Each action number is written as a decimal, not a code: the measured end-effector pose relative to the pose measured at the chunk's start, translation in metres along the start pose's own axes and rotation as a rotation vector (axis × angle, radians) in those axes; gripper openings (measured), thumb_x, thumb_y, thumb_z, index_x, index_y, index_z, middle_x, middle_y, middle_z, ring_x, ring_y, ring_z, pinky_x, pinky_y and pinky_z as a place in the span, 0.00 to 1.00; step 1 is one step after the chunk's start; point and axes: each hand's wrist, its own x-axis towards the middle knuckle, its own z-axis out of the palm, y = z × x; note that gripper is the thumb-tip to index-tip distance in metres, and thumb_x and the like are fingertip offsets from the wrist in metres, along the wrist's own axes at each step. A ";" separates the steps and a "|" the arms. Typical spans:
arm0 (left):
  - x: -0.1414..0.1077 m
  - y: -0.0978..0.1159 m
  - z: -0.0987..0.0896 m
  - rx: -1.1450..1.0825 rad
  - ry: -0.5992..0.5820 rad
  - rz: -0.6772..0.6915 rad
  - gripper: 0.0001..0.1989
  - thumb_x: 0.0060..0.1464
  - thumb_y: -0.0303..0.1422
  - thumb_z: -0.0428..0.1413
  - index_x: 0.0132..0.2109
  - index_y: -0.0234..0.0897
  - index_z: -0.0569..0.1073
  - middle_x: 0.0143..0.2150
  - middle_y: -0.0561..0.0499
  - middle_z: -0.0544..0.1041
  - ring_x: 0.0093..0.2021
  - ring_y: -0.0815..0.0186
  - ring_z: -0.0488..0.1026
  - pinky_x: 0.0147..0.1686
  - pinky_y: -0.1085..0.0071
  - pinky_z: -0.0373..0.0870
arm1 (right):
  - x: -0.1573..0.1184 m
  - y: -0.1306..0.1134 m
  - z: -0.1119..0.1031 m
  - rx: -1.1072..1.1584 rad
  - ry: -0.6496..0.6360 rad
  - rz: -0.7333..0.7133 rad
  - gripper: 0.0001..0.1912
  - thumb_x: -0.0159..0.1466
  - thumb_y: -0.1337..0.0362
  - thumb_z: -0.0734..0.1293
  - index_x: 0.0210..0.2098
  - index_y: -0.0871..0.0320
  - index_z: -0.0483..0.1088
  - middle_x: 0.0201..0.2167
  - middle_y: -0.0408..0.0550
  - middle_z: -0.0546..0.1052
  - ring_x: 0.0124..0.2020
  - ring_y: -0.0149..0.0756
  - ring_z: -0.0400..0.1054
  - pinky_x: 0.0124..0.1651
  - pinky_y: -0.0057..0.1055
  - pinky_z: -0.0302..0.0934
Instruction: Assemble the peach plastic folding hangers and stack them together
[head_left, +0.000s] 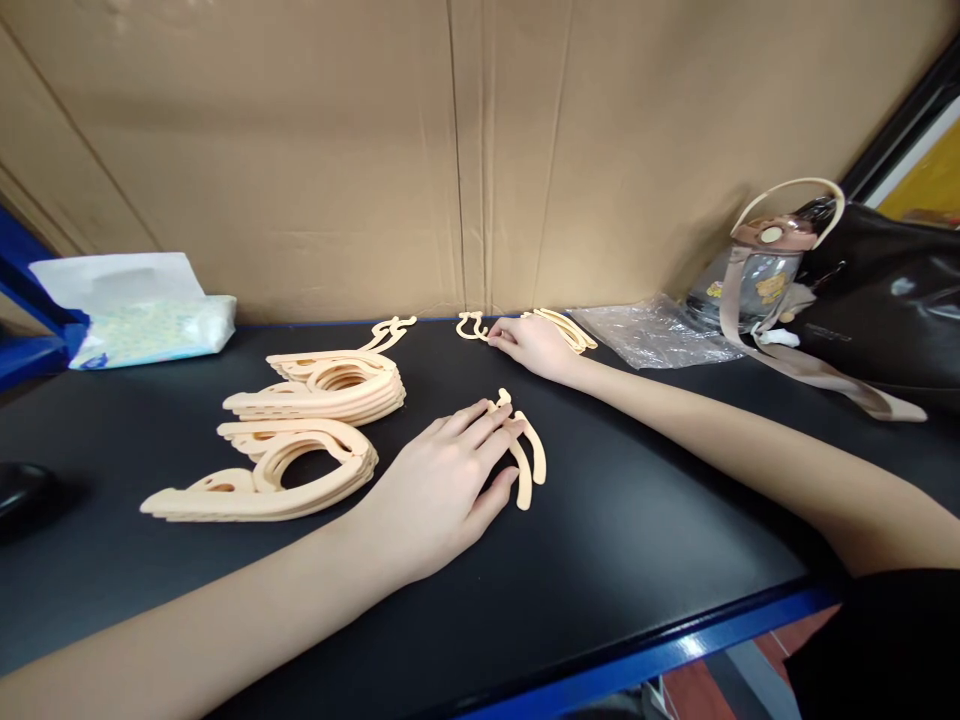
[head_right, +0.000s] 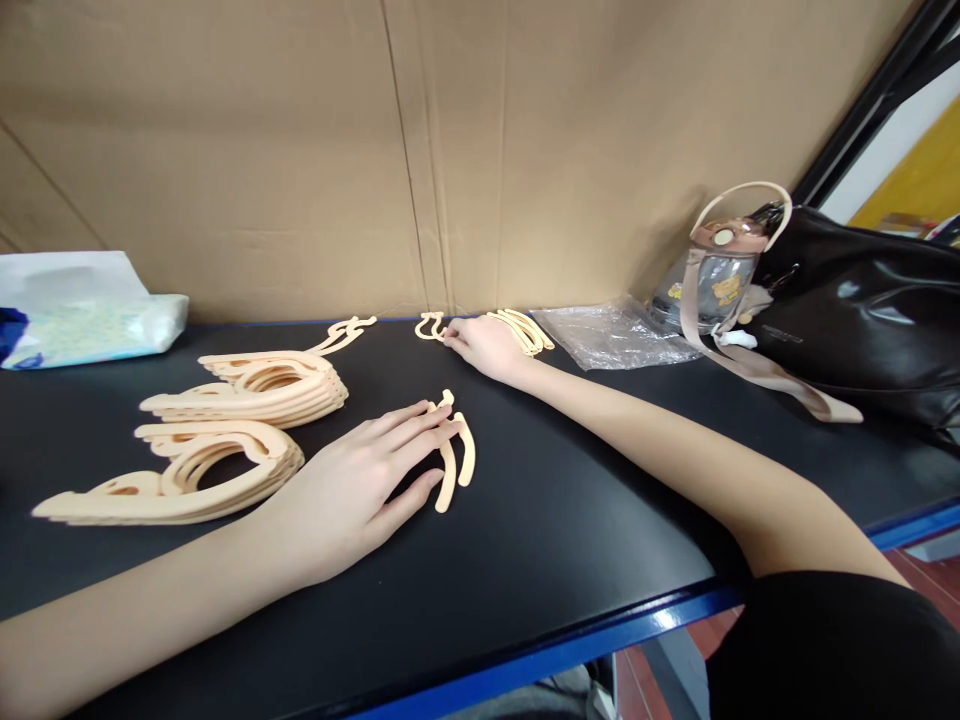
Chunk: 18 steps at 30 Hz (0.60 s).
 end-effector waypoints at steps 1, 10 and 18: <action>0.000 0.000 0.000 0.001 0.000 0.002 0.22 0.65 0.34 0.45 0.63 0.33 0.64 0.65 0.43 0.65 0.65 0.53 0.60 0.59 0.52 0.65 | 0.000 0.000 0.000 0.010 0.005 0.005 0.08 0.66 0.67 0.64 0.39 0.60 0.75 0.27 0.45 0.78 0.30 0.34 0.70 0.33 0.28 0.54; -0.001 0.000 -0.001 0.010 -0.002 0.015 0.21 0.65 0.34 0.44 0.62 0.32 0.65 0.64 0.42 0.65 0.65 0.53 0.60 0.59 0.52 0.65 | -0.005 0.000 -0.004 0.216 0.052 0.037 0.08 0.64 0.67 0.63 0.36 0.62 0.75 0.27 0.45 0.78 0.27 0.30 0.70 0.32 0.25 0.59; -0.001 0.000 0.001 0.009 0.035 0.036 0.21 0.65 0.33 0.44 0.61 0.32 0.65 0.62 0.42 0.68 0.65 0.54 0.61 0.60 0.53 0.64 | -0.038 -0.009 -0.017 0.410 -0.074 0.017 0.12 0.66 0.60 0.61 0.38 0.62 0.71 0.25 0.45 0.76 0.20 0.27 0.66 0.28 0.25 0.62</action>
